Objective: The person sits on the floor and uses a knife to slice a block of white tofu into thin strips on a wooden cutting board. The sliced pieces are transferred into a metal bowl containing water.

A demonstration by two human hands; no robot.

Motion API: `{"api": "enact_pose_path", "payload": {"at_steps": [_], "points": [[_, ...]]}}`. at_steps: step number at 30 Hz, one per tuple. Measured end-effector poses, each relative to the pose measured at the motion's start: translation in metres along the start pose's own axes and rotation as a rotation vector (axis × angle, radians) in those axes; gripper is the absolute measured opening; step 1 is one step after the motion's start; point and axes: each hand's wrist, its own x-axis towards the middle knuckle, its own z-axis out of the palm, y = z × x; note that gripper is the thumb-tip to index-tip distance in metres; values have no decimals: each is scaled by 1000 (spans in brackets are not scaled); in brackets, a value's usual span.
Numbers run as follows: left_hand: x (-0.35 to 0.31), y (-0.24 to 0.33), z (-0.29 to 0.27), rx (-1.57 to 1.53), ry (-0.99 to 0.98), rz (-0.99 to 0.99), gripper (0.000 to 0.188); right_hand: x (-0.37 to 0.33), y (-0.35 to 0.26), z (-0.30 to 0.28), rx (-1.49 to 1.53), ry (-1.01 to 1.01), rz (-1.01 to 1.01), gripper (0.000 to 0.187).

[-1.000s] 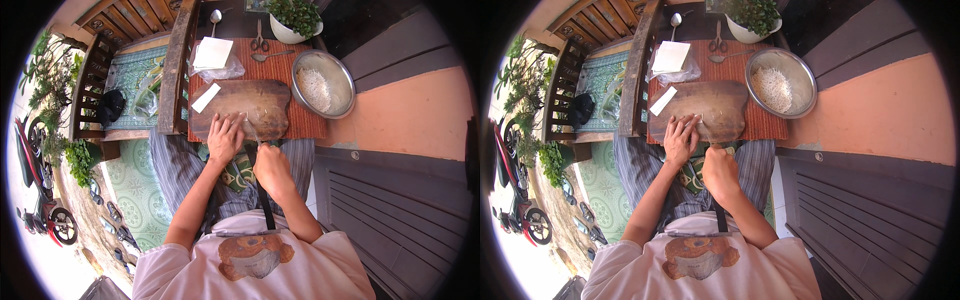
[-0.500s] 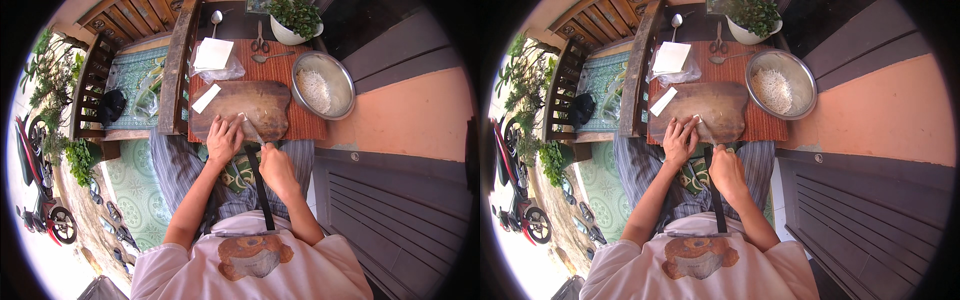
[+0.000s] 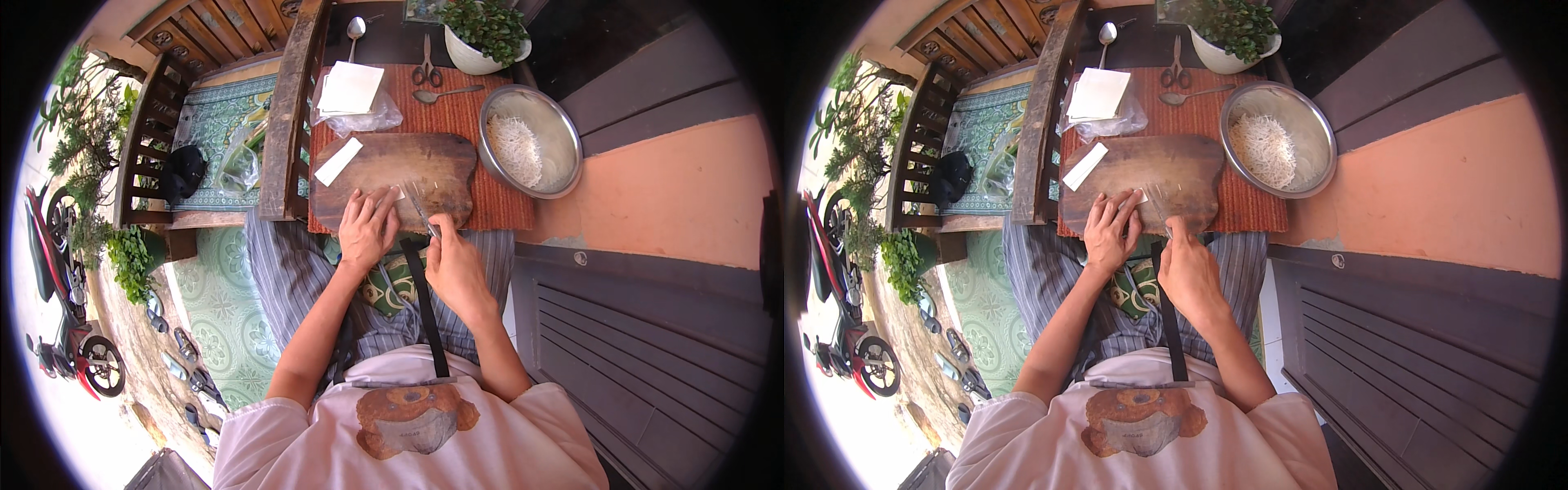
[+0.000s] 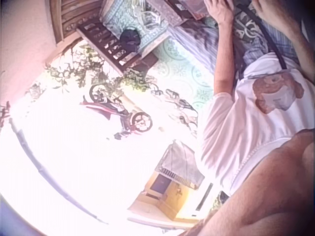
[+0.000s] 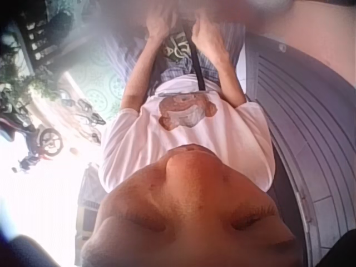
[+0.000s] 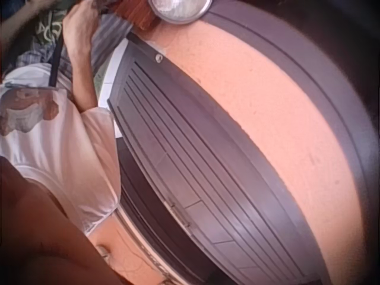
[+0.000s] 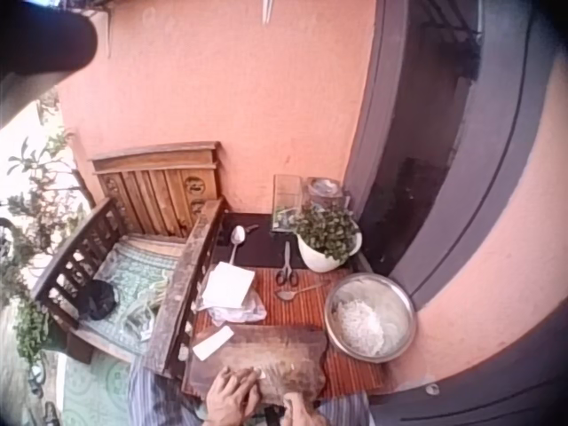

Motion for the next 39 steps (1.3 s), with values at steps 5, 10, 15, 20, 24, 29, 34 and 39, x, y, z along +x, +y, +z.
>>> {"api": "enact_pose_path", "payload": {"at_steps": [5,10,15,20,24,29,34,39], "points": [[0,0,-1,-3,-3,-6,46,0,1,3,-4,9,-22,26],[0,0,-1,1,-13,-19,47,1,1,5,2,31,-40,22],[1,1,-1,-8,-28,-38,48,2,0,6,-28,59,-66,19],[2,1,-1,15,-11,-18,47,6,-8,3,-47,57,-51,15],[1,1,0,14,-10,-21,48,11,-20,-3,-57,38,2,11],[1,1,1,15,-7,-22,48,21,-35,-11,-98,-16,31,10],[0,1,2,21,-12,-23,48,30,-43,-19,-132,-54,-2,9],[-1,0,4,24,-20,-26,48,30,-48,-22,-136,-58,-9,9]]}}
